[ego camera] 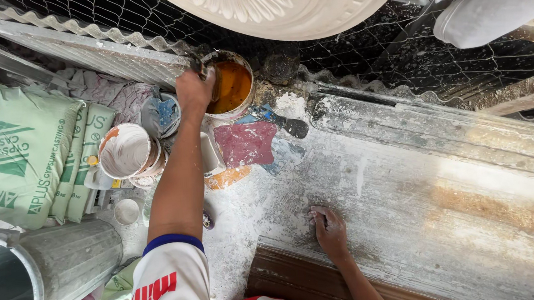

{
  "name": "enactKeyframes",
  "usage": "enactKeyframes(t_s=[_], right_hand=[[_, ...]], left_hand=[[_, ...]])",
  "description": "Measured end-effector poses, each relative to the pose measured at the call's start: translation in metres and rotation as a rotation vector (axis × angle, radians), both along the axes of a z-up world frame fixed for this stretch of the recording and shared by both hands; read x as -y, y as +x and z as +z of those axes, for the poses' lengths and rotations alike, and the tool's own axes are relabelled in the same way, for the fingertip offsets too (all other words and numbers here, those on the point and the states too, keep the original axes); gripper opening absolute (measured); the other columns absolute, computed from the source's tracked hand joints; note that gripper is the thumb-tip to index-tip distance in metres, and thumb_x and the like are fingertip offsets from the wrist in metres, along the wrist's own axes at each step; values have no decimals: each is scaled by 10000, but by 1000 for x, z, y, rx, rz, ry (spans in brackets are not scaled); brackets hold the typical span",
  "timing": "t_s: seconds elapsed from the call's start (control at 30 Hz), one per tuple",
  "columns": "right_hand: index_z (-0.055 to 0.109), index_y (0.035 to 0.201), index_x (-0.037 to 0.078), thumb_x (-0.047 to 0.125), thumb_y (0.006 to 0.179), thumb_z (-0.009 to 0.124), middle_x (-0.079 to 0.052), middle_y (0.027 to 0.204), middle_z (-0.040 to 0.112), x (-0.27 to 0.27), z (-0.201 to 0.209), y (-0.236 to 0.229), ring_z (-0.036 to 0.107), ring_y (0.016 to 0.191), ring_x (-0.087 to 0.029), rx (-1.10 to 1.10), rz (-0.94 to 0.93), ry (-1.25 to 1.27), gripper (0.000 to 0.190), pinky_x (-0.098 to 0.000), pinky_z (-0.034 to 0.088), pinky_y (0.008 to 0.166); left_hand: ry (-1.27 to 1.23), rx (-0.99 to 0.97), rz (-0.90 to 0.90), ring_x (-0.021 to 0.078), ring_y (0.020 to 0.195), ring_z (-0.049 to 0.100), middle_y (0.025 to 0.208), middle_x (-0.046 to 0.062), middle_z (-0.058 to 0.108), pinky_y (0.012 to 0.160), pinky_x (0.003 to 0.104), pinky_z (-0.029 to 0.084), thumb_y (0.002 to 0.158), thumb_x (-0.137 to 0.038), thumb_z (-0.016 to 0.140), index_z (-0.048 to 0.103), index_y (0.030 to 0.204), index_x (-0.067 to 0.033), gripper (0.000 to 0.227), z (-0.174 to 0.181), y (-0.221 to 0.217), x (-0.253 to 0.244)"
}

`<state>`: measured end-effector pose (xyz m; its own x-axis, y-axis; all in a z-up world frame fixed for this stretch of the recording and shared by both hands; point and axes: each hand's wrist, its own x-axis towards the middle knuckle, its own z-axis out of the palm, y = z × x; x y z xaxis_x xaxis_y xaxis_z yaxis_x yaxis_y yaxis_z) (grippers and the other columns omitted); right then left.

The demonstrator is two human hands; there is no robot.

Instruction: The person wipes a long wooden molding with a yellow cloth, then uses a brush to apply brown paint along its length. The person repeatedly repositions the molding and continues painting until the clip ends.

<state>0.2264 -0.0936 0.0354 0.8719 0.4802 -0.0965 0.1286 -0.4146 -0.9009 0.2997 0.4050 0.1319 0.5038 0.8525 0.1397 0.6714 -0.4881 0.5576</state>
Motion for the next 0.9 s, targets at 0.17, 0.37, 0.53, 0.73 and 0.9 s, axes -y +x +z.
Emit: enactKeyframes(t_s=[0.17, 0.37, 0.53, 0.73, 0.9], right_hand=[[754, 1110, 66, 189, 986, 641, -79, 862, 752, 3, 0, 2, 694, 755, -170, -21, 6, -83, 208, -344, 556, 707], [749, 1125, 72, 218, 991, 630, -79, 876, 736, 3, 0, 1, 684, 787, -190, 19, -8, -86, 231, -356, 549, 737], [736, 1137, 66, 234, 992, 614, -112, 896, 736, 0, 8, 2, 698, 805, -236, -41, -18, -99, 253, -378, 551, 759], [721, 1136, 45, 232, 1003, 606, -158, 980, 748, 0, 7, 1, 722, 909, -304, 82, -30, -92, 257, -397, 554, 824], [714, 1129, 32, 226, 1007, 609, -169, 1021, 742, -3, 7, 0, 707, 960, -323, 199, -13, -39, 252, -413, 541, 859]], left_hand=[[-37, 10, -55, 358, 780, 756, 845, 257, 745, 752, 430, 605, 888, -320, 830, 753, 932, 51, 382, 27, -4, 17], [80, 650, -225, 237, 869, 781, 1061, 195, 759, 710, 332, 656, 977, -149, 749, 746, 1204, -23, 260, 38, -21, 41], [-102, 230, -135, 232, 793, 765, 991, 180, 790, 713, 339, 590, 896, -112, 765, 753, 1186, -62, 295, 40, -31, 49], [190, 781, -326, 280, 1014, 754, 1181, 202, 766, 879, 355, 576, 1012, -100, 733, 736, 1199, 1, 213, 44, -37, 54], [-86, 93, -109, 386, 932, 726, 992, 224, 743, 836, 459, 559, 901, -242, 763, 775, 1165, -89, 305, 42, -21, 41]])
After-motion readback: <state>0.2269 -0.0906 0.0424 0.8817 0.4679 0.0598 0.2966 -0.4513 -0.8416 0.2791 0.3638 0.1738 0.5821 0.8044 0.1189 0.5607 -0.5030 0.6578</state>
